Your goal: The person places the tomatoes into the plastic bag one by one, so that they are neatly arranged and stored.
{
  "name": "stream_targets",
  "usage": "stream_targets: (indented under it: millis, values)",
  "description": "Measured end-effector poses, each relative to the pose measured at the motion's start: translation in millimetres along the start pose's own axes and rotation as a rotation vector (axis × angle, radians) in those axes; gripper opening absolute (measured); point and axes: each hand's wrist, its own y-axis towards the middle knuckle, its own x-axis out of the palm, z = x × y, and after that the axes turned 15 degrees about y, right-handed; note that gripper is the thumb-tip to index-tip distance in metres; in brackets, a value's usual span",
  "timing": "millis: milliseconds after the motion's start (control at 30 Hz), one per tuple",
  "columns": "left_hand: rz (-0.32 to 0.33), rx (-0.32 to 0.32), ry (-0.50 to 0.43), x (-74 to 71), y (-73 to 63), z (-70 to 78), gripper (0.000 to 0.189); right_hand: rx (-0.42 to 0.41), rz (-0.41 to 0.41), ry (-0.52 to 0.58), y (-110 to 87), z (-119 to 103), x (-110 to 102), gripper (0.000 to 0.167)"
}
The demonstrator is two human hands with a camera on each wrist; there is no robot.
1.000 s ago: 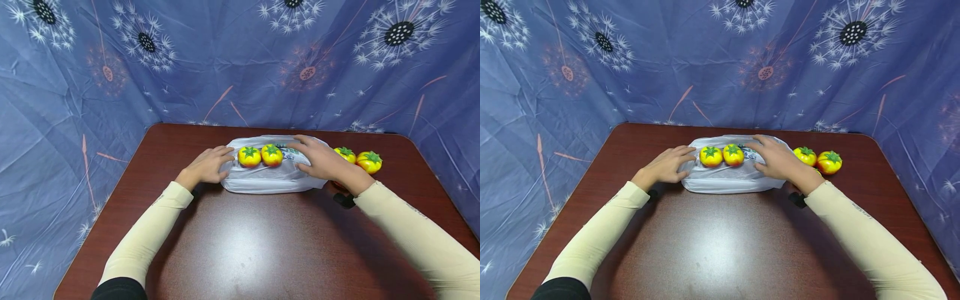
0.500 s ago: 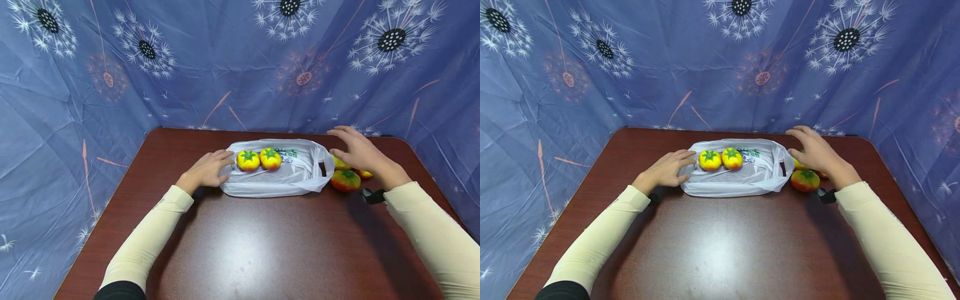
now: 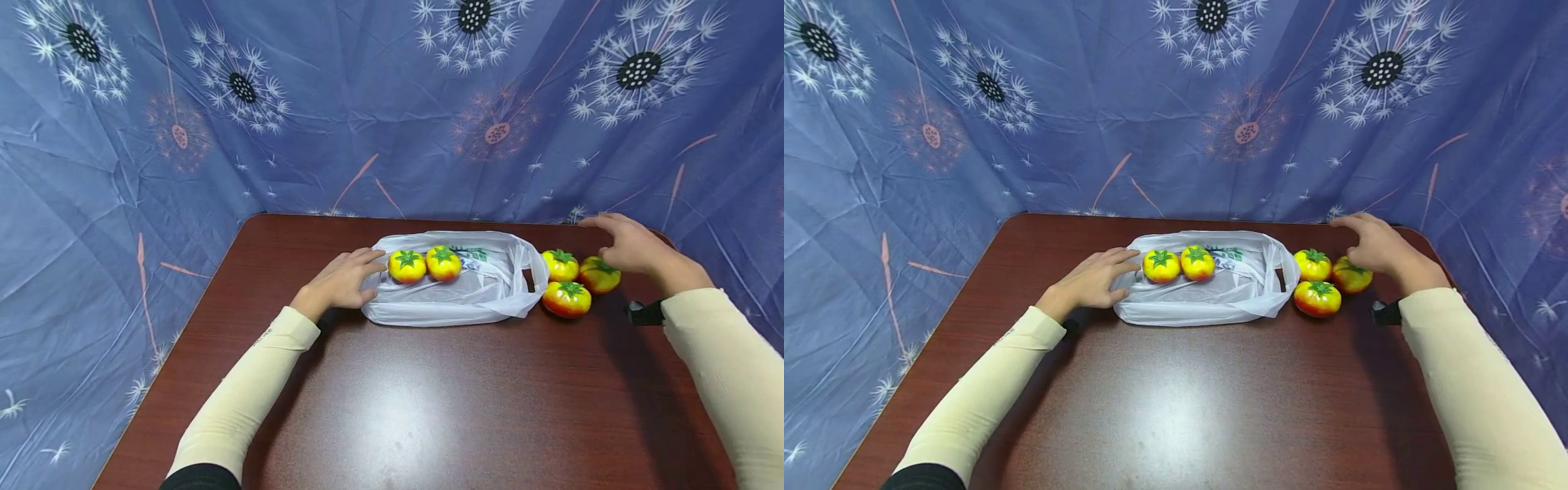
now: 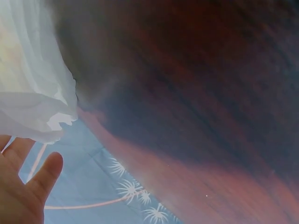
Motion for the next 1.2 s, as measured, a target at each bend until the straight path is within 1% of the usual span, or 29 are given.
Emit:
stream_targets:
  millis: [167,267,333,533,700,867,1033,1133,1200]
  values:
    - [0.009,0.004,0.004,-1.1,-0.2,0.3,0.056,0.058,-0.083,0.024,-1.5,19,2,0.072]
    - [0.014,0.008,0.005,-1.1,-0.6,0.4,0.056,0.052,-0.127,0.007,-5.5,30,6,0.076]
    - [0.013,0.008,0.007,-0.6,-1.3,0.2,0.055,0.041,-0.139,0.005,-8.1,35,10,0.078]
    - [-0.001,0.002,0.007,1.4,-2.8,-0.6,0.054,0.018,-0.13,0.034,-10.7,47,21,0.075]
    - [0.0,0.002,0.009,2.2,-1.0,0.5,0.055,-0.005,-0.112,0.023,-11.4,55,26,0.071]
    - [-0.005,0.002,0.004,1.2,-0.5,1.0,0.054,-0.001,-0.104,0.027,-12.4,58,26,0.07]
    - [0.0,0.001,0.004,0.3,-1.0,0.8,0.054,0.002,-0.088,0.007,-14.6,61,28,0.077]
    - [0.003,0.002,0.005,0.2,-1.1,0.4,0.054,-0.01,-0.08,-0.001,-16.3,63,30,0.075]
    - [0.001,0.001,0.008,0.2,-1.6,-0.3,0.053,-0.002,-0.08,0.004,-17.0,63,31,0.073]
